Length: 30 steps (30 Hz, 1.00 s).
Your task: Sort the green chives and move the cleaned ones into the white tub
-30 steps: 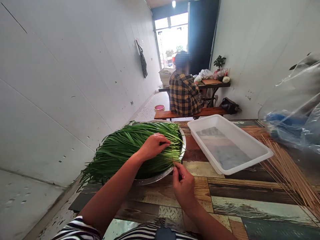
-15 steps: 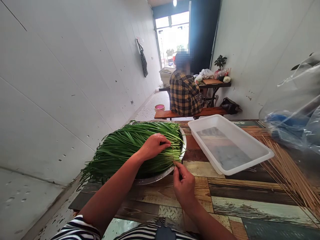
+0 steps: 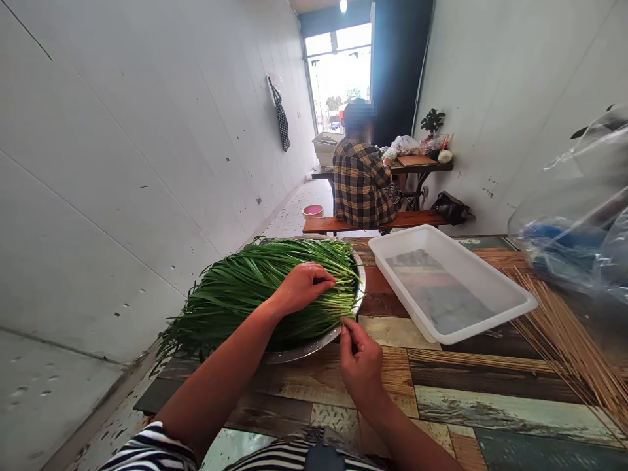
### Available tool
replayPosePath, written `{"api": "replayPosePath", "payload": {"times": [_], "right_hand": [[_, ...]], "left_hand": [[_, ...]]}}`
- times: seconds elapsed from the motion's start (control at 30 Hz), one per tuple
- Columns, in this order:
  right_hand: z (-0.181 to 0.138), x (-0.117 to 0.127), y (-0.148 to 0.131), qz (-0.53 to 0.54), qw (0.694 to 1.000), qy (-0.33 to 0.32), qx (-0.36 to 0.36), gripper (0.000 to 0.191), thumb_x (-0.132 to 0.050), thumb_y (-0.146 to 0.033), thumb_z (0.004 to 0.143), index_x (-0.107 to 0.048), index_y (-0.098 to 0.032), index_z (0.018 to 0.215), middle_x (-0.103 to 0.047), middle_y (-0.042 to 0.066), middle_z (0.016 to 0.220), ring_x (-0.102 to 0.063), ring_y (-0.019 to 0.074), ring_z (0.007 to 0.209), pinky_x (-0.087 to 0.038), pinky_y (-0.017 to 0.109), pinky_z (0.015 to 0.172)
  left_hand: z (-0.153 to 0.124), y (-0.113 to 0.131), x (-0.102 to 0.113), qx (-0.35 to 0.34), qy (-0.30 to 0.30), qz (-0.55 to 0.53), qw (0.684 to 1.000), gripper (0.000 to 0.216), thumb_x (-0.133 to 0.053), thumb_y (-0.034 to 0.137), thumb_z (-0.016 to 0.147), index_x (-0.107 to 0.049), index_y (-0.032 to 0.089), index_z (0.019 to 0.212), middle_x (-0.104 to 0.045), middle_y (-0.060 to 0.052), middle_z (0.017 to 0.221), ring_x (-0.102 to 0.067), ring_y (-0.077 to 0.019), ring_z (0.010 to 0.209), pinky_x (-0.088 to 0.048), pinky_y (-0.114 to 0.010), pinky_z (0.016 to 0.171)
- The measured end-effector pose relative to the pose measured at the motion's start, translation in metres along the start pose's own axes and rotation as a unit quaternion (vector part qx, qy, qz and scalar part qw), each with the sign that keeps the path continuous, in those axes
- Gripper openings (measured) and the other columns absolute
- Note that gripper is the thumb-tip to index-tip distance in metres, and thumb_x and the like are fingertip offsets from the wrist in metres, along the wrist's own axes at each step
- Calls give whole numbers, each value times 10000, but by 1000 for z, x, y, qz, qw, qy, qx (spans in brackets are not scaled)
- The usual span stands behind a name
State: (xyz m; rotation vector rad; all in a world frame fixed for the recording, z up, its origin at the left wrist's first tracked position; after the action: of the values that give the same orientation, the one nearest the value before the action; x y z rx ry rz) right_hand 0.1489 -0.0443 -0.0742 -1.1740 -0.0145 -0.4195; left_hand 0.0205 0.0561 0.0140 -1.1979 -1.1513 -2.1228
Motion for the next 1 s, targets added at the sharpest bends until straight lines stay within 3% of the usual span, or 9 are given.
{"api": "replayPosePath", "payload": {"times": [0.77, 1.0], "right_hand": [[-1, 0, 1, -14, 1000, 2, 2, 292, -471, -299, 858, -666, -120, 982, -722, 99, 872, -682, 192, 743, -548, 260, 660], [-1, -1, 0, -21, 1000, 3, 2, 294, -456, -302, 865, -656, -112, 966, -719, 97, 859, -679, 190, 744, -540, 247, 632]], "left_hand": [[0, -2, -2, -1, 14, -17, 1000, 124, -610, 227, 761, -726, 185, 752, -701, -12, 751, -586, -139, 751, -432, -252, 749], [-1, 1, 0, -20, -11, -5, 1000, 144, -594, 226, 782, -732, 187, 790, -710, -16, 797, -597, -141, 789, -430, -250, 785]]}}
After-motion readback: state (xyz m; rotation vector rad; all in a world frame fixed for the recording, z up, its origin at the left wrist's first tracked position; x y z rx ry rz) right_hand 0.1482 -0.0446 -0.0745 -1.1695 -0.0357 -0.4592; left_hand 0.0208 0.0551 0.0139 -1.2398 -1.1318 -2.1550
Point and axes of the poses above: each hand's wrist, its own z-axis towards the middle knuckle, its own x-axis out of the back of the hand, y = z × x, the point moved 4 cm from there along z, towards the middle knuckle
